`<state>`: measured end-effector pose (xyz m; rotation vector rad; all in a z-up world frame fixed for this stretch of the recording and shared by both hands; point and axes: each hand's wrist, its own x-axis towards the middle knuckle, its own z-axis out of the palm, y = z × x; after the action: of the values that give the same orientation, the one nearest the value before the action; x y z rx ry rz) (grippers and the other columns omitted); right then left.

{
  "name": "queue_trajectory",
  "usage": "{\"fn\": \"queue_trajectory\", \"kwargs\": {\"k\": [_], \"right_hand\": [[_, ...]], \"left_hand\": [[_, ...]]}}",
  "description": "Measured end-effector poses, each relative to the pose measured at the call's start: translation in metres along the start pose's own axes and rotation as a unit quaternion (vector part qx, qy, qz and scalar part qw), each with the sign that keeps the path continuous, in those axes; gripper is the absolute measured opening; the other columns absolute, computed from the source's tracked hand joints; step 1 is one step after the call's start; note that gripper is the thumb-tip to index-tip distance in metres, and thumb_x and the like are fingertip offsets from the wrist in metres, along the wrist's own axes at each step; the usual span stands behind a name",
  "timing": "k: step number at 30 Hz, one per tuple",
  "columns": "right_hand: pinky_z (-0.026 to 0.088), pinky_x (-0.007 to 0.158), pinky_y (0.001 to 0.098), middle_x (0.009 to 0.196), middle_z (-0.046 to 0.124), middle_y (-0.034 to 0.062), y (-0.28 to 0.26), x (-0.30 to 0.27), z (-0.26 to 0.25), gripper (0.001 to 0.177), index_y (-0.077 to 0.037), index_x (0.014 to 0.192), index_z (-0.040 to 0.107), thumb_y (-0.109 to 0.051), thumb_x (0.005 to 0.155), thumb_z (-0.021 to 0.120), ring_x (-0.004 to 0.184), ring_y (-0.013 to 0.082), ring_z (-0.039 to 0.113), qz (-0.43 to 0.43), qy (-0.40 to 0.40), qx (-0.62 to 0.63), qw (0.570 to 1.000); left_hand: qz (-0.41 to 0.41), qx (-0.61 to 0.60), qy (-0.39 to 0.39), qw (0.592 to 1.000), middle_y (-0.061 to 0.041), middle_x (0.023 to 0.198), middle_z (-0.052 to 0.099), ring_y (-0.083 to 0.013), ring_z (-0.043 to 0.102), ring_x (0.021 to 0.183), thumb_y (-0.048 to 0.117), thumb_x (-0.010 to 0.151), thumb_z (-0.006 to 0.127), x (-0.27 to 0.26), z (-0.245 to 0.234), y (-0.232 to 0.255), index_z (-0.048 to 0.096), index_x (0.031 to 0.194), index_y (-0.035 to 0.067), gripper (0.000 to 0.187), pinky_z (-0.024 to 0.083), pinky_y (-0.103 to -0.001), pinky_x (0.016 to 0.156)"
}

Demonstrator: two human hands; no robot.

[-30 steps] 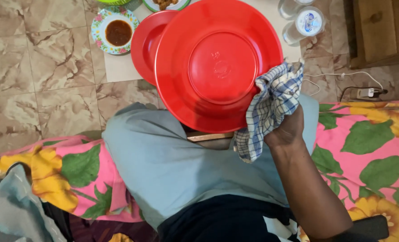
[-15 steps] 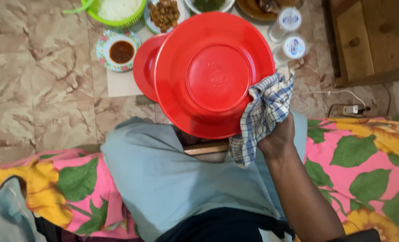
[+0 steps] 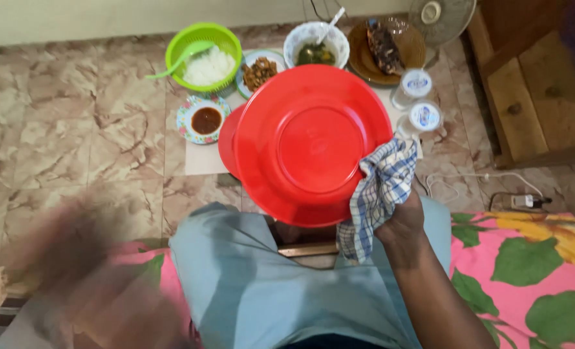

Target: The recorder is wiping a red plastic plate with a checkered cloth.

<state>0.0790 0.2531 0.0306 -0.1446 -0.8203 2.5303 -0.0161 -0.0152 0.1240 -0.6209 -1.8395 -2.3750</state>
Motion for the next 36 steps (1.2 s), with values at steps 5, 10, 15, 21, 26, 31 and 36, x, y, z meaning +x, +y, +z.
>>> {"fn": "queue_trajectory", "kwargs": {"k": [5,10,15,21,26,31,36], "right_hand": [[0.053,0.09,0.0289,0.106,0.061,0.0041,-0.005,-0.004,-0.014,0.013,-0.007,0.121,0.055,-0.008,0.109,0.059,0.099,0.016,0.061,0.007,-0.045,-0.004,0.999],[0.056,0.072,0.0307,0.101,0.067,0.0109,-0.007,-0.002,-0.027,0.01,-0.003,0.119,0.058,-0.011,0.112,0.058,0.086,0.0189,0.065,0.084,-0.091,0.004,0.992],[0.055,0.093,0.0318,0.105,0.069,0.0079,0.004,0.003,-0.028,0.017,-0.003,0.117,0.064,-0.013,0.107,0.054,0.098,0.0181,0.067,0.092,0.04,-0.003,0.995],[0.048,0.107,0.0317,0.117,0.067,0.0038,0.036,-0.01,-0.017,0.021,-0.007,0.125,0.062,-0.011,0.105,0.058,0.112,0.0169,0.062,-0.008,0.084,-0.014,0.996],[0.051,0.101,0.0356,0.113,0.07,0.0055,0.03,-0.017,0.0,0.024,-0.007,0.121,0.062,-0.017,0.1,0.057,0.107,0.0184,0.065,0.063,0.119,0.025,0.991],[0.051,0.101,0.0354,0.111,0.068,0.0076,0.03,-0.01,-0.015,0.017,-0.004,0.12,0.06,-0.014,0.106,0.058,0.106,0.0195,0.065,0.023,0.067,0.038,0.997],[0.052,0.104,0.0315,0.111,0.068,0.0056,0.026,-0.003,-0.011,0.017,-0.004,0.12,0.06,-0.004,0.103,0.059,0.107,0.018,0.066,-0.061,0.067,0.038,0.995]], "left_hand": [[-0.096,-0.175,-0.02,0.98,-0.016,0.162,0.043,-0.0287,0.04,0.152,0.039,0.111,0.049,-0.028,-0.014,-0.088,0.035,0.158,-0.001,0.064,0.032,-0.045,0.127],[-0.207,-0.468,-0.085,0.855,-0.015,0.158,0.049,-0.0308,0.046,0.147,0.046,0.11,0.042,-0.032,0.003,-0.108,0.038,0.157,0.002,0.065,0.035,-0.05,0.123],[-0.255,-0.477,-0.035,0.84,-0.015,0.157,0.047,-0.0315,0.046,0.144,0.048,0.109,0.039,-0.036,0.024,-0.105,0.038,0.157,0.004,0.065,0.036,-0.051,0.12],[-0.215,-0.425,0.082,0.876,-0.013,0.16,0.043,-0.0303,0.045,0.145,0.05,0.105,0.038,-0.053,0.057,-0.109,0.031,0.158,0.007,0.068,0.036,-0.051,0.12],[-0.262,-0.402,0.096,0.872,-0.009,0.159,0.045,-0.0274,0.047,0.143,0.055,0.102,0.035,-0.088,0.053,-0.127,0.03,0.158,0.01,0.072,0.036,-0.049,0.12],[-0.339,-0.268,-0.018,0.902,0.002,0.132,0.062,-0.0132,0.062,0.104,0.029,0.09,0.051,-0.147,0.072,-0.147,0.044,0.146,0.015,0.058,0.052,-0.035,0.087],[-0.319,-0.173,-0.056,0.93,-0.003,0.103,0.069,-0.0087,0.062,0.085,0.003,0.093,0.068,-0.182,0.078,-0.182,0.065,0.119,0.001,0.026,0.052,-0.023,0.072]]}}
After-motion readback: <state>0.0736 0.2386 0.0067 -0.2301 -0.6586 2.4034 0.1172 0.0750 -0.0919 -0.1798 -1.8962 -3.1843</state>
